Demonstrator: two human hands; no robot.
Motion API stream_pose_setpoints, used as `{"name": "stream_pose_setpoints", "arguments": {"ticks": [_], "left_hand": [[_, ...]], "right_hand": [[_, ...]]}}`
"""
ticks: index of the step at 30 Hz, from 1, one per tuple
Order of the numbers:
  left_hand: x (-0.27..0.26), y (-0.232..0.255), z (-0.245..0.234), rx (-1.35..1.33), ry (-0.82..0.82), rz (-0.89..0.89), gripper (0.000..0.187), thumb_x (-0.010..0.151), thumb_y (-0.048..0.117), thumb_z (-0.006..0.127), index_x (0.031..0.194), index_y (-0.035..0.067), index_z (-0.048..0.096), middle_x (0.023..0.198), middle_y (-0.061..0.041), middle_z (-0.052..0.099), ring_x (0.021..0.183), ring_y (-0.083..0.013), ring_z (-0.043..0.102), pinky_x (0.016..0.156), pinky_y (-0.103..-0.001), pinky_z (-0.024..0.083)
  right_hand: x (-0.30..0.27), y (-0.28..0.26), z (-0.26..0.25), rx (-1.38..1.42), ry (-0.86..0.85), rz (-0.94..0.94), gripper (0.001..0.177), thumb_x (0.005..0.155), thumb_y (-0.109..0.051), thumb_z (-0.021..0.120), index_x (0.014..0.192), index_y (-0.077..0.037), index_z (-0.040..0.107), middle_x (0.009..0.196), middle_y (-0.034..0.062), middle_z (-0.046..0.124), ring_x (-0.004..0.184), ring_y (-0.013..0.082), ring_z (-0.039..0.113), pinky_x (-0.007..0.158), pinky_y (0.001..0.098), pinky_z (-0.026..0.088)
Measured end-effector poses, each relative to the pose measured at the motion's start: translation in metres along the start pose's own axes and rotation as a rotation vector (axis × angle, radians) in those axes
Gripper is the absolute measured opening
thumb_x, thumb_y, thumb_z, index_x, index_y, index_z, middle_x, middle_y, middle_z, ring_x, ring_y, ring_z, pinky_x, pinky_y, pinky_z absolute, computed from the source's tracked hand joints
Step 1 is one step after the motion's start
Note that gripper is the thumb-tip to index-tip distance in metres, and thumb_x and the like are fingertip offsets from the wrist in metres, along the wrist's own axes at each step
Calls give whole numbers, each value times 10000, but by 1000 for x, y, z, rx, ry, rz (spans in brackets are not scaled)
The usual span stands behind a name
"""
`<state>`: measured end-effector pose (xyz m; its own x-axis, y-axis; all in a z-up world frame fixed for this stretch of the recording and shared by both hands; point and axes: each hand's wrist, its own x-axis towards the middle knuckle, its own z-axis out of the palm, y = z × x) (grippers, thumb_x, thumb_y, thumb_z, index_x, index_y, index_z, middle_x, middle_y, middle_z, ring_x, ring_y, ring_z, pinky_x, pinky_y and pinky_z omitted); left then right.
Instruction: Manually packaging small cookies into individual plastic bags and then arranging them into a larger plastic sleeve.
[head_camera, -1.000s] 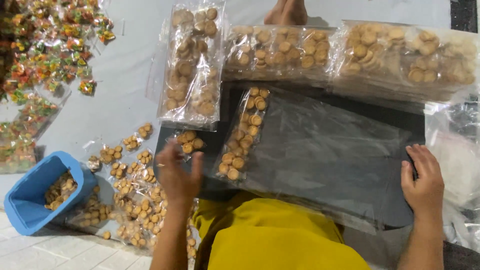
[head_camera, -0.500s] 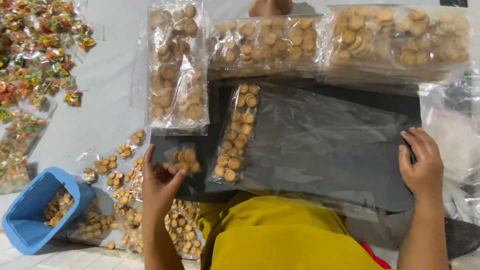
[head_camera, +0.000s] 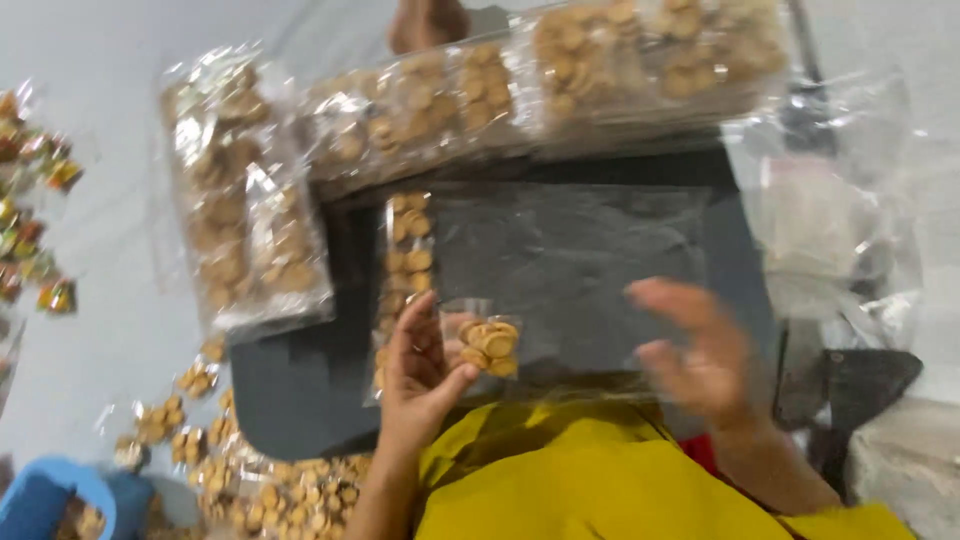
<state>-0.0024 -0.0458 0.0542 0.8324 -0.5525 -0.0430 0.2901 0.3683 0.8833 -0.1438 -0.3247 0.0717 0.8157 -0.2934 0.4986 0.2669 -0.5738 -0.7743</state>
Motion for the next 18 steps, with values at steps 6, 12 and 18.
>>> {"name": "stream_pose_setpoints", "arguments": {"ticks": [6,12,18], "left_hand": [[5,-22,36,139,-46,-65,775,881,-86,675,1552,77,323,1295,-167,650,1093,-228,676,904,-311,560],[4,-35,48,269,-78,-143,723,912,-43,667,1554,74,356,1066,-95,676,838,-123,637,704,-234,516],[19,-41,76,561,-325,-70,774,889,20,688,1558,38,300,1253,-156,667,1084,-233,695,952,-353,569]], "right_hand": [[7,-10,47,559,-334,467,855,855,-35,739,1582,-81,290,1529,173,504,1303,267,597,1099,406,507],[-2,4,44,651,-280,620,745,871,57,696,1538,-85,398,1302,114,659,1098,194,670,966,308,545],[-28,31,5,683,-119,634,672,902,102,659,1513,-96,457,1147,79,675,983,155,667,882,271,560]]}}
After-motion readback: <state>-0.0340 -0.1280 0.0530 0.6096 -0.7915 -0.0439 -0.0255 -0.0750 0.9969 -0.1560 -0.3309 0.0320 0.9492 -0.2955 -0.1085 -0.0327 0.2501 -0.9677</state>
